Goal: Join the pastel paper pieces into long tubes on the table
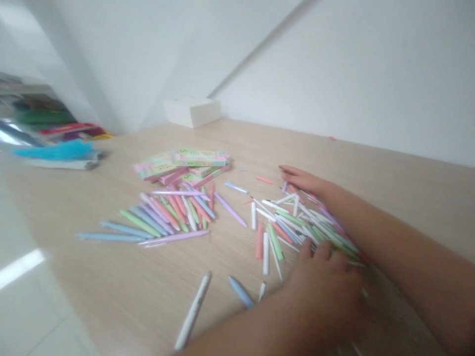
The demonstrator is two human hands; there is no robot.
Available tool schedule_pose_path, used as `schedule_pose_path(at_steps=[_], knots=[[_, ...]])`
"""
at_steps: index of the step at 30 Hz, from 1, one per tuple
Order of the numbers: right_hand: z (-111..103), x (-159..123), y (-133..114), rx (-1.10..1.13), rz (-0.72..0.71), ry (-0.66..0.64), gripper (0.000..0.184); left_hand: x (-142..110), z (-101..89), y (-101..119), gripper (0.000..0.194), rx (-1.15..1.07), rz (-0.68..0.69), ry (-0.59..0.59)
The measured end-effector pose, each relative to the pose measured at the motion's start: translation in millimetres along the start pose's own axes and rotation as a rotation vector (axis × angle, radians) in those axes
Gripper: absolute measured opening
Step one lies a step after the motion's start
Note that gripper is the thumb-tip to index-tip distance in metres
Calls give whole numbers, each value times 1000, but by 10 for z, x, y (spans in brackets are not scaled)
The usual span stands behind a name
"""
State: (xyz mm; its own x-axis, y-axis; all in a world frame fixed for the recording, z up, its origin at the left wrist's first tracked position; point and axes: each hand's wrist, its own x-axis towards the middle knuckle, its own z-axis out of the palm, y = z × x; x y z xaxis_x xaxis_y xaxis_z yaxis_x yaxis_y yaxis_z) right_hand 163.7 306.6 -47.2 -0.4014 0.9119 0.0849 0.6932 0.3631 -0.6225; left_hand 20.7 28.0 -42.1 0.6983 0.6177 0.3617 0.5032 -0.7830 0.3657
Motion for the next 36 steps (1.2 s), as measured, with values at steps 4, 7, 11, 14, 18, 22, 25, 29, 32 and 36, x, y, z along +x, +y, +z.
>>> schedule_pose_path(at_steps=[4,7,11,14,18,22,25,29,32,36], knots=[[191,386,-306,-22,-98,-82,73,-16,27,-15,38,24,30,17],[361,629,-513,-53,-179,-121,75,7,25,-15,43,30,26,-43],[581,869,-715,-89,-282,-140,60,53,50,-4,59,56,-25,-100],[687,922,-804,-105,-344,-146,40,59,57,6,67,54,-62,-98],[731,798,-863,-134,-394,-143,28,46,4,12,62,30,-59,-125],[744,615,-923,-194,-428,-130,25,51,-16,10,53,35,-62,-184],[749,524,-998,-268,-440,-118,24,53,6,13,53,59,-59,-205],[720,417,-1085,-382,-472,-134,23,27,-39,30,50,82,-69,-172],[698,299,-1090,-442,-492,-139,24,8,-120,43,49,71,-62,-176],[670,85,-1032,-484,-482,-137,25,17,-154,42,47,68,-57,-181]])
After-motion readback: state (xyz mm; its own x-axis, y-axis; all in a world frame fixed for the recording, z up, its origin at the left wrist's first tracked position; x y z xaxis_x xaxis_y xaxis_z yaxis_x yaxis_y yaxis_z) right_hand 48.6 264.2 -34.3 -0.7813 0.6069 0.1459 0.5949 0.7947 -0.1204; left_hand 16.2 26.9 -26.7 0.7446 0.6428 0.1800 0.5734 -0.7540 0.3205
